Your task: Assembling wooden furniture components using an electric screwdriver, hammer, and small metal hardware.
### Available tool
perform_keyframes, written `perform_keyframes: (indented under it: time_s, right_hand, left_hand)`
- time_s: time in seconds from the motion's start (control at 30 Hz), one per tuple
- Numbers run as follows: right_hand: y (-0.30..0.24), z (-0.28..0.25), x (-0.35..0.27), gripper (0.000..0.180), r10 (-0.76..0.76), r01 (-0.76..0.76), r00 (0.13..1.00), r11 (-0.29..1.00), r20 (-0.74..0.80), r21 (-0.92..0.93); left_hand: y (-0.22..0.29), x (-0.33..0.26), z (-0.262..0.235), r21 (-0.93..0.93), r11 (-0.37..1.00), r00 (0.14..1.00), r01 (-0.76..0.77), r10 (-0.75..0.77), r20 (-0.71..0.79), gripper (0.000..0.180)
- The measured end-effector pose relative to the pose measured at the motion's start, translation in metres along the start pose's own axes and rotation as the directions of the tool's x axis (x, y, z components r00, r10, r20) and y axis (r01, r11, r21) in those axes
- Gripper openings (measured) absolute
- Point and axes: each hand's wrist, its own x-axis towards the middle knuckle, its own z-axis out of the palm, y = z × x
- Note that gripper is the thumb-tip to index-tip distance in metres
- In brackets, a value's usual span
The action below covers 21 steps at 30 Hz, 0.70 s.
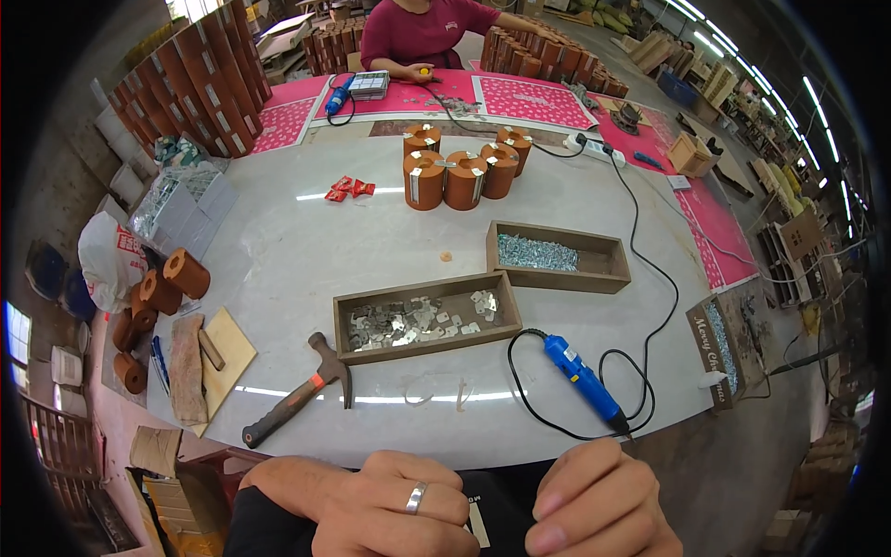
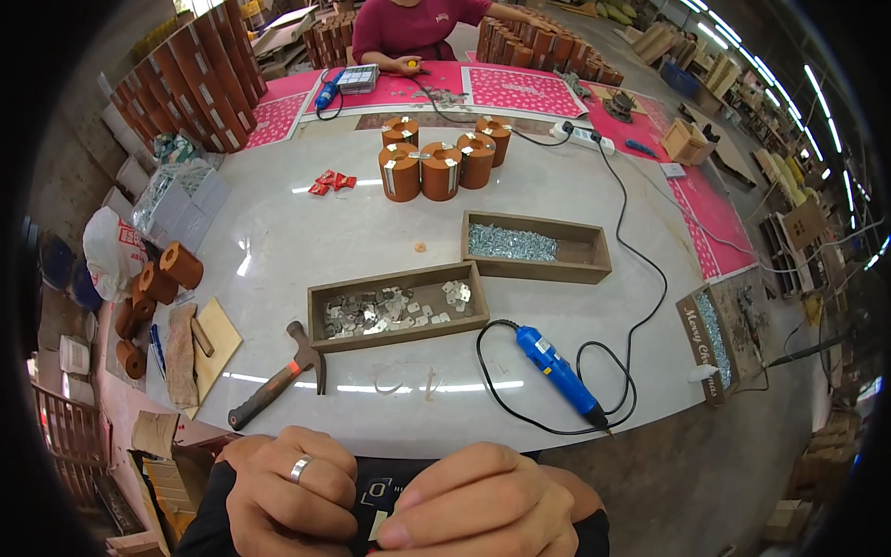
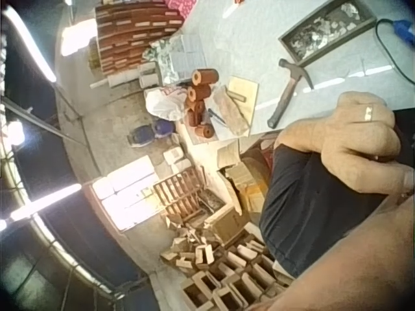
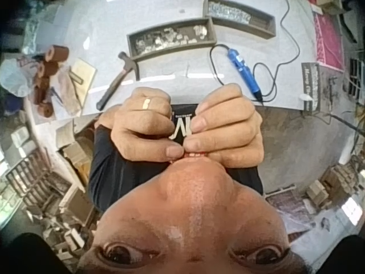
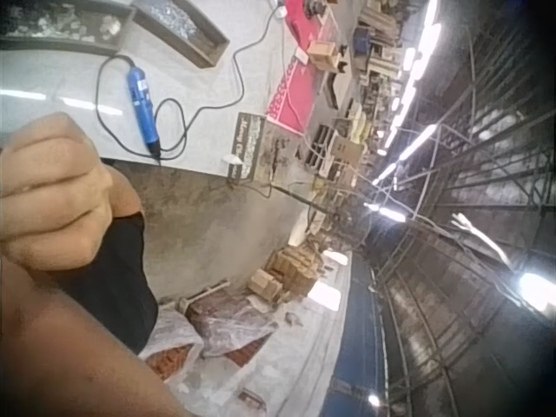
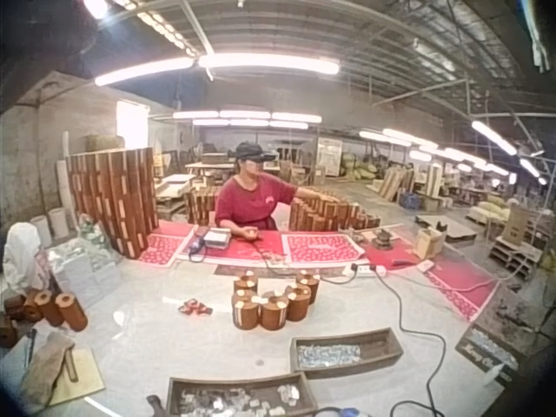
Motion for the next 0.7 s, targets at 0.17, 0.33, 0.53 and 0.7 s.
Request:
perform_keyframes:
  time_s: [0.17,0.33,0.53,0.7]
  right_hand:
    - [0.004,-0.007,-0.022,0.012,0.259,-0.273,0.933,0.962,-0.249,-0.022]
    - [0.010,-0.019,-0.032,0.015,0.535,-0.559,0.825,0.726,-0.181,-0.401]
    - [0.018,-0.021,-0.051,0.029,0.617,-0.559,0.777,0.589,-0.121,-0.584]
    - [0.018,-0.028,-0.064,0.027,0.679,-0.608,0.728,0.575,-0.095,-0.547]
  left_hand:
    - [-0.002,-0.017,-0.018,0.302,0.911,0.946,0.282,-0.316,0.070,0.025]
    - [-0.019,-0.045,-0.011,0.082,0.764,0.765,0.640,-0.622,-0.168,0.041]
    - [-0.033,-0.064,-0.010,0.163,0.613,0.634,0.773,-0.740,-0.223,0.038]
    - [-0.047,-0.083,-0.012,0.129,0.602,0.606,0.788,-0.721,-0.335,0.033]
